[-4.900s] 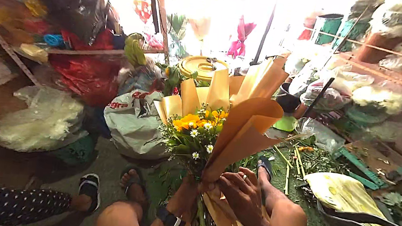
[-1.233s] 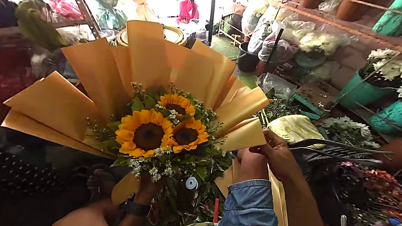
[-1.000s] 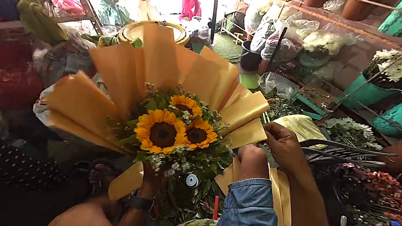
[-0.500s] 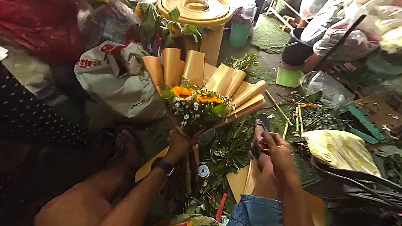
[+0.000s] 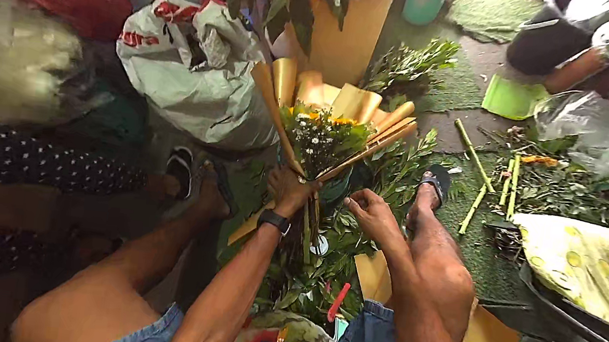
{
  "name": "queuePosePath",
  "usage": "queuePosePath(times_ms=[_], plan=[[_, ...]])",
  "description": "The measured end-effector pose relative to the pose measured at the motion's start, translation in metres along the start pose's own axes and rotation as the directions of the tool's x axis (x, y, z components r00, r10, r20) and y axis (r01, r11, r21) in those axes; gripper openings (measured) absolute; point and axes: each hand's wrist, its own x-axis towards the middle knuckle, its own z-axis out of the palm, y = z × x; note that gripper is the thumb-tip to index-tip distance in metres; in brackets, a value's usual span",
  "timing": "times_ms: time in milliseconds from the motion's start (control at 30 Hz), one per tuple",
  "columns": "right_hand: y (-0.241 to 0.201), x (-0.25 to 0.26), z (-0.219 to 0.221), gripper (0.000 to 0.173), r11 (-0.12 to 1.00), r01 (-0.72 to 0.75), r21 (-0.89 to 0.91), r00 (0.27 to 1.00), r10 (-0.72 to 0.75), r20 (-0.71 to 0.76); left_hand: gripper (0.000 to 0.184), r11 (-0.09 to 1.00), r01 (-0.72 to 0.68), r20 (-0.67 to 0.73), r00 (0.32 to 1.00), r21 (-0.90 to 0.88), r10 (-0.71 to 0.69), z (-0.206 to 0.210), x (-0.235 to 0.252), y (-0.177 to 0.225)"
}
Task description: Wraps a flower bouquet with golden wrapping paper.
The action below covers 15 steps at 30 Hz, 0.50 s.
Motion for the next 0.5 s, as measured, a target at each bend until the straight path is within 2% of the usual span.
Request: queuePosePath(times_ms=[33, 167, 267, 333, 367, 433, 500], plan=[[-0.002, 0.003, 0.006, 0.037, 1.0, -0.013, -0.021, 1.0, 0.013, 0.0, 0.111, 1.0, -0.013, 0.016, 1.0, -0.022, 0.013, -0.005, -0.002, -0.006], [-0.008, 0.008, 0.03, 0.036, 0.997, -0.053, -0.056, 0.998, 0.051, -0.039, 0.076, 0.971, -0.11, 0.054, 0.991, -0.211, 0.124, -0.04, -0.005, -0.051], [0.002, 0.013, 0.056, 0.04, 0.998, -0.054, 0.009, 0.997, 0.055, -0.062, 0.044, 0.9, -0.026, 0.012, 0.999, -0.435, 0.034, -0.075, 0.013, -0.101], [0.008, 0.023, 0.072, 0.046, 0.991, -0.081, 0.106, 0.994, 0.088, -0.059, 0.038, 0.868, 0.118, 0.045, 0.993, -0.482, -0.11, -0.082, 0.028, -0.151], [0.01, 0.026, 0.08, 0.049, 0.981, -0.1, 0.166, 0.993, 0.11, -0.052, 0.037, 0.875, 0.196, 0.085, 0.981, -0.442, -0.176, -0.079, 0.034, -0.177], [0.016, 0.029, 0.096, 0.057, 0.952, -0.147, 0.268, 0.987, 0.158, -0.02, 0.034, 0.912, 0.328, 0.198, 0.938, -0.248, -0.283, -0.059, 0.032, -0.221], [0.017, 0.031, 0.108, 0.061, 0.917, -0.171, 0.361, 0.984, 0.18, 0.009, 0.036, 0.95, 0.31, 0.393, 0.877, -0.027, -0.275, -0.024, 0.022, -0.263]])
